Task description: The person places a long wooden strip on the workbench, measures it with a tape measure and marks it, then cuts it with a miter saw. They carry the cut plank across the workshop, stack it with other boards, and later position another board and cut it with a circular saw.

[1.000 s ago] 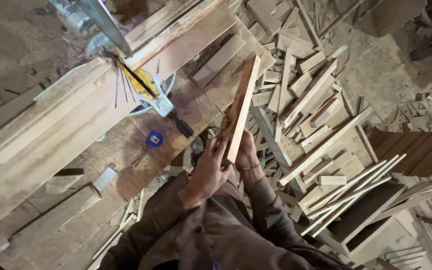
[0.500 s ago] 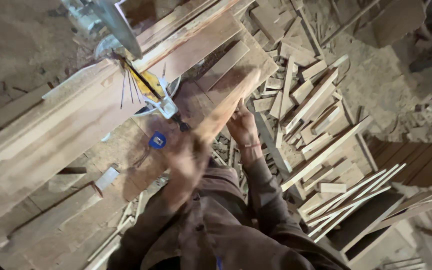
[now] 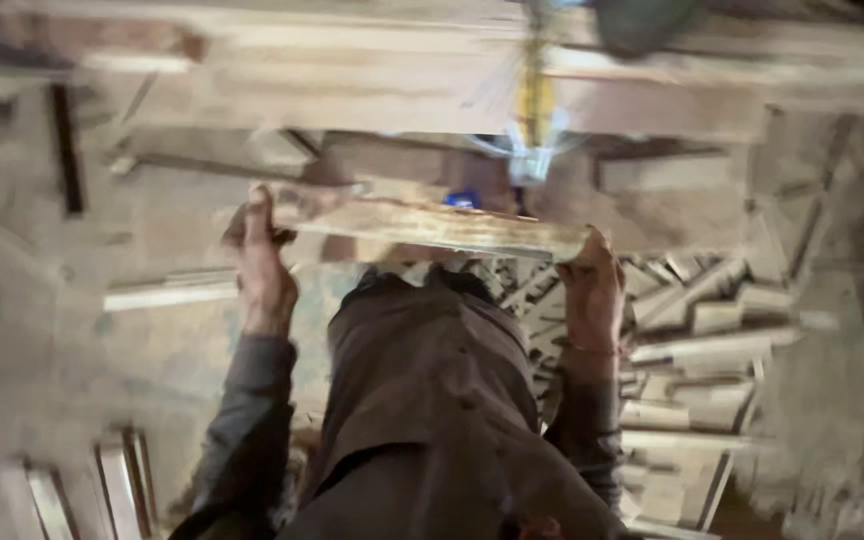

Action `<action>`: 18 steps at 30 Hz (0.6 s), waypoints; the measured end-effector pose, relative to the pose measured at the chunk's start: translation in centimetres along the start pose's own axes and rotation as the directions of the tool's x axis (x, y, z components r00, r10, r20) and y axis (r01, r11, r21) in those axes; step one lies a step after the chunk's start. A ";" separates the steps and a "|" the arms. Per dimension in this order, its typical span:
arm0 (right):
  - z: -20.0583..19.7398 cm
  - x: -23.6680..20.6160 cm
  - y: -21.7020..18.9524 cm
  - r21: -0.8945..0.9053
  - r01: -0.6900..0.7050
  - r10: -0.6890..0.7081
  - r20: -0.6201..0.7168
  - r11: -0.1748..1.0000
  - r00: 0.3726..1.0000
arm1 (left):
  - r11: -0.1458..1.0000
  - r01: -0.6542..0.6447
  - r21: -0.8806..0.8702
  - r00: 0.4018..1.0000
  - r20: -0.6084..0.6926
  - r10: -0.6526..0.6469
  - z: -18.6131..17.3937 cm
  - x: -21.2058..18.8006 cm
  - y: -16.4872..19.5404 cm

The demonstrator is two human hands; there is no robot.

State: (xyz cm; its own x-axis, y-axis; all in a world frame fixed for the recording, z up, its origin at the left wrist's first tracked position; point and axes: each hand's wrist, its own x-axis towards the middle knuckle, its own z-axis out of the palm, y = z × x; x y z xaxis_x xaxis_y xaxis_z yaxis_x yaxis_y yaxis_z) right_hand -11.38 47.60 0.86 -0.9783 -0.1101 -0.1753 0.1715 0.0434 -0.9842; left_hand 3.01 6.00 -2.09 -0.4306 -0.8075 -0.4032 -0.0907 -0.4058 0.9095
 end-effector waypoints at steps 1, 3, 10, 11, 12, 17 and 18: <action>1.4 -0.2 -0.4 -0.263 0.168 -0.129 0.159 0.950 0.979 | 0.987 0.028 -0.160 1.000 0.003 -0.028 -1.3 0.6 -1.2; 3.8 0.4 -1.1 0.420 -0.315 0.280 0.145 0.851 0.949 | 0.932 0.041 -0.361 0.998 -0.023 -0.053 -3.8 1.8 -3.3; 8.7 0.0 -1.4 0.155 -0.234 0.036 0.759 0.960 0.650 | 0.837 0.207 -0.507 0.957 -0.074 -0.281 -5.9 -2.7 -7.0; 9.6 0.0 -1.1 -0.033 0.084 -0.027 0.780 0.996 0.625 | 0.835 0.259 -0.486 0.943 -0.061 -0.327 -5.2 -4.3 -7.0; 10.6 0.1 -0.6 -0.190 0.403 -0.088 0.811 0.895 0.578 | 0.811 0.292 -0.507 0.932 -0.037 -0.359 -4.3 -5.9 -7.1; 16.5 0.7 1.5 -0.267 0.139 0.230 0.944 0.954 0.235 | 0.717 0.189 -0.671 0.883 -0.203 -0.423 -3.4 -9.5 -8.4; 17.5 0.8 1.6 -0.011 0.606 0.044 0.998 0.795 -0.041 | 0.696 0.150 -0.702 0.845 -0.275 -0.459 -3.9 -9.2 -9.1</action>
State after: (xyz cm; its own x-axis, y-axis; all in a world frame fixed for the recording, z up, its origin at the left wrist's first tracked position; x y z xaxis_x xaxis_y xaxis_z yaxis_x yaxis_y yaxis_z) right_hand -9.85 30.25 -1.25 0.1631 -0.9848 -0.0601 -0.4579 -0.0215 -0.8888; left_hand 11.32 15.45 -7.00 -0.0756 -0.6137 -0.7859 0.5028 -0.7040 0.5015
